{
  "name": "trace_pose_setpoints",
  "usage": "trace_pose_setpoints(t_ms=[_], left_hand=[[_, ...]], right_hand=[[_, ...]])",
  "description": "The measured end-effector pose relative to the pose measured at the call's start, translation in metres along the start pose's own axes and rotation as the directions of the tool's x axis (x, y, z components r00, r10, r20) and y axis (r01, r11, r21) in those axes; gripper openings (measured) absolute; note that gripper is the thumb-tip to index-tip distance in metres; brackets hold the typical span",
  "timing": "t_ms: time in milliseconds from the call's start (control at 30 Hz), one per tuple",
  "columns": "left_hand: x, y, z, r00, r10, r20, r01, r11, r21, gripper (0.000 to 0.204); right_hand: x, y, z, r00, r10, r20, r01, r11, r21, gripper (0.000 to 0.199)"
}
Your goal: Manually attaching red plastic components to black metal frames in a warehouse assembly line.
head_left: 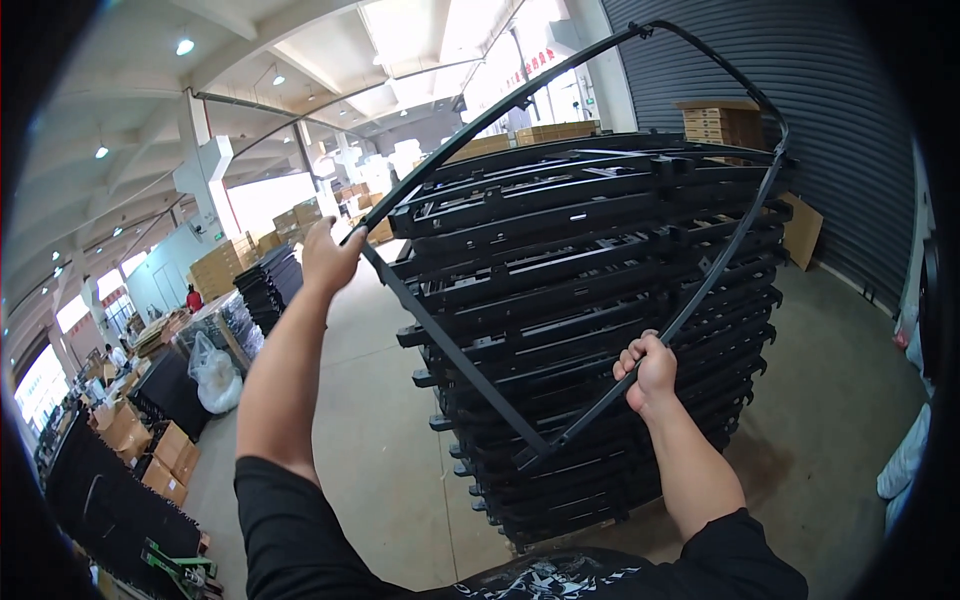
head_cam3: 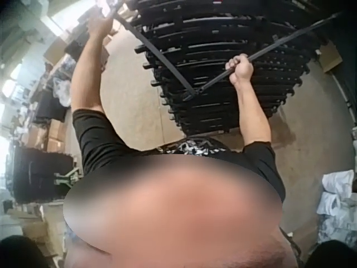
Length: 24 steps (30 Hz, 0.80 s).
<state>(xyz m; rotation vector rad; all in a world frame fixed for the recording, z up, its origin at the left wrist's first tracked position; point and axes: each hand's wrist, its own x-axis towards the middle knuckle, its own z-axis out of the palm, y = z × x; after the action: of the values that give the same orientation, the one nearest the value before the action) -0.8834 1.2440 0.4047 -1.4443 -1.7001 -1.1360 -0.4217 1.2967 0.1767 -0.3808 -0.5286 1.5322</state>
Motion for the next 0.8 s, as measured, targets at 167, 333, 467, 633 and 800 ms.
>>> trace_pose_setpoints(t_ms=[167,333,467,633,800], left_hand=[[0.065,0.003,0.023,0.888,0.074,0.455,-0.120,0.990,0.075,0.059],[0.056,0.070,-0.046,0.908,-0.158,0.388,0.132,0.987,0.093,0.073],[-0.013,0.184,-0.156,0.934,0.160,0.319,-0.188,0.980,0.058,0.066],[-0.137,0.208,-0.208,0.919,0.302,0.255,-0.318,0.948,0.025,0.037],[-0.233,0.081,-0.185,0.872,0.106,0.478,-0.006,0.979,-0.205,0.036]], right_hand=[[-0.009,-0.006,0.003,0.999,0.053,0.005,-0.053,0.997,0.057,0.018],[0.013,-0.009,-0.032,0.998,0.061,0.034,-0.062,0.998,0.020,0.020],[0.009,-0.026,-0.054,0.999,0.054,0.003,-0.054,0.995,0.087,0.027],[-0.031,-0.026,-0.100,1.000,-0.003,-0.014,0.004,0.998,0.063,0.033],[-0.112,-0.027,-0.123,0.995,-0.104,-0.008,0.102,0.988,-0.114,0.037]])
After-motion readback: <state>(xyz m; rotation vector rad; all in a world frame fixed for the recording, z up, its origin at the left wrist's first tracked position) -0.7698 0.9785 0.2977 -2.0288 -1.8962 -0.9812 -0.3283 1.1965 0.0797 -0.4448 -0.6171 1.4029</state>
